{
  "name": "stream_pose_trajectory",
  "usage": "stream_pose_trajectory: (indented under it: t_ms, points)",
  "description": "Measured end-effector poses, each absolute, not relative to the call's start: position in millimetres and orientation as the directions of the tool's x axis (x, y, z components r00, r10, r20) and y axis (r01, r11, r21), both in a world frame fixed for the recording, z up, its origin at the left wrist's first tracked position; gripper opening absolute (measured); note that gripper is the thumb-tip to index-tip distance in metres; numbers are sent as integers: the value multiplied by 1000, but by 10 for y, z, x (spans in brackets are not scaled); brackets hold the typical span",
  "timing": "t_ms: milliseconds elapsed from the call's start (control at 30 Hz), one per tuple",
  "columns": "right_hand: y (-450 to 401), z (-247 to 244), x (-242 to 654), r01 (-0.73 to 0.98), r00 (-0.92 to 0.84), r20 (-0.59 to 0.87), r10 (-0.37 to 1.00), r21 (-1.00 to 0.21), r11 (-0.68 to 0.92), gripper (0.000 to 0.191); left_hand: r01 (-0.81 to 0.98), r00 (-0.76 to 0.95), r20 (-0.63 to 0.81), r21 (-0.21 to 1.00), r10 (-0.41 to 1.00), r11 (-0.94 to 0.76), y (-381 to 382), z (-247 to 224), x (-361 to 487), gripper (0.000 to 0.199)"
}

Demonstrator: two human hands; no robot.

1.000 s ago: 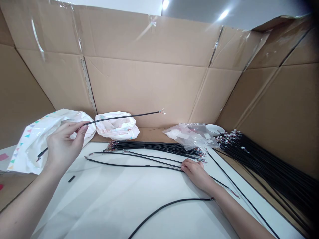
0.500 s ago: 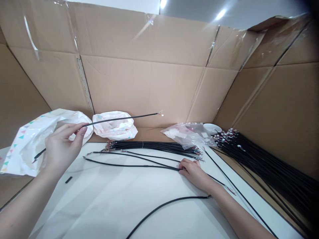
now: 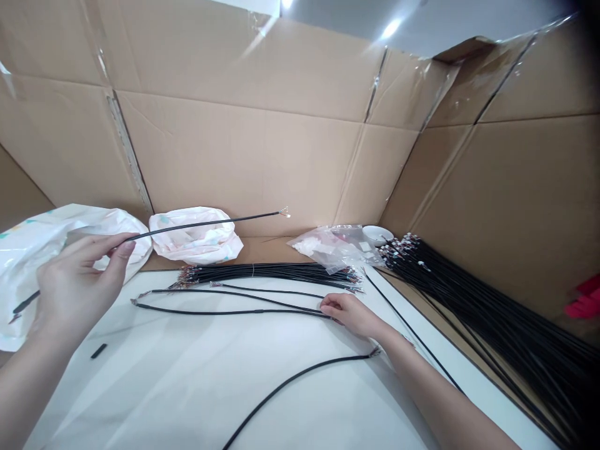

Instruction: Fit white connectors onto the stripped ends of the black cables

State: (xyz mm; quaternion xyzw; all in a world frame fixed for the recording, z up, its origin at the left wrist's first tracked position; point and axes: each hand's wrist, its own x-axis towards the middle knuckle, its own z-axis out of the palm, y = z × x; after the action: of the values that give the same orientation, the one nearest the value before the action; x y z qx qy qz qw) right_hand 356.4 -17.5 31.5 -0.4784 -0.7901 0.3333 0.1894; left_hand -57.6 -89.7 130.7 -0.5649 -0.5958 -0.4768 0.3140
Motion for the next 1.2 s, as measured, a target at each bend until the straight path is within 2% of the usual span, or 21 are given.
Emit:
stream_pose_trajectory:
  t_ms: [233, 433, 700, 833, 1067, 1200]
  points:
    - [-114, 342, 3666, 555, -440, -44, 897, -799, 233, 46, 956, -195, 881, 269, 431, -117, -918, 1334, -503, 35]
    - [-58, 388, 3798, 571, -437, -12, 899, -776, 267, 37, 945, -228, 879, 303, 420, -121, -912, 1325, -480, 35]
    - [-108, 529, 3919, 659, -416, -47, 908, -704, 266, 22, 973, -149, 902, 206, 406, -99, -862, 1267, -535, 32]
    - [-101, 488, 3938, 658, -455, -71, 888, -698, 281, 21, 974, -88, 899, 167, 429, -150, -832, 1216, -553, 31]
    - [-52, 422, 3848, 640, -357, 37, 933, -718, 273, 27, 959, 105, 856, 48, 506, -280, -777, 1075, -532, 25]
    - [-92, 411, 3727, 618, -370, 51, 928, -732, 287, 29, 960, 143, 825, 19, 546, -279, -783, 1023, -508, 27]
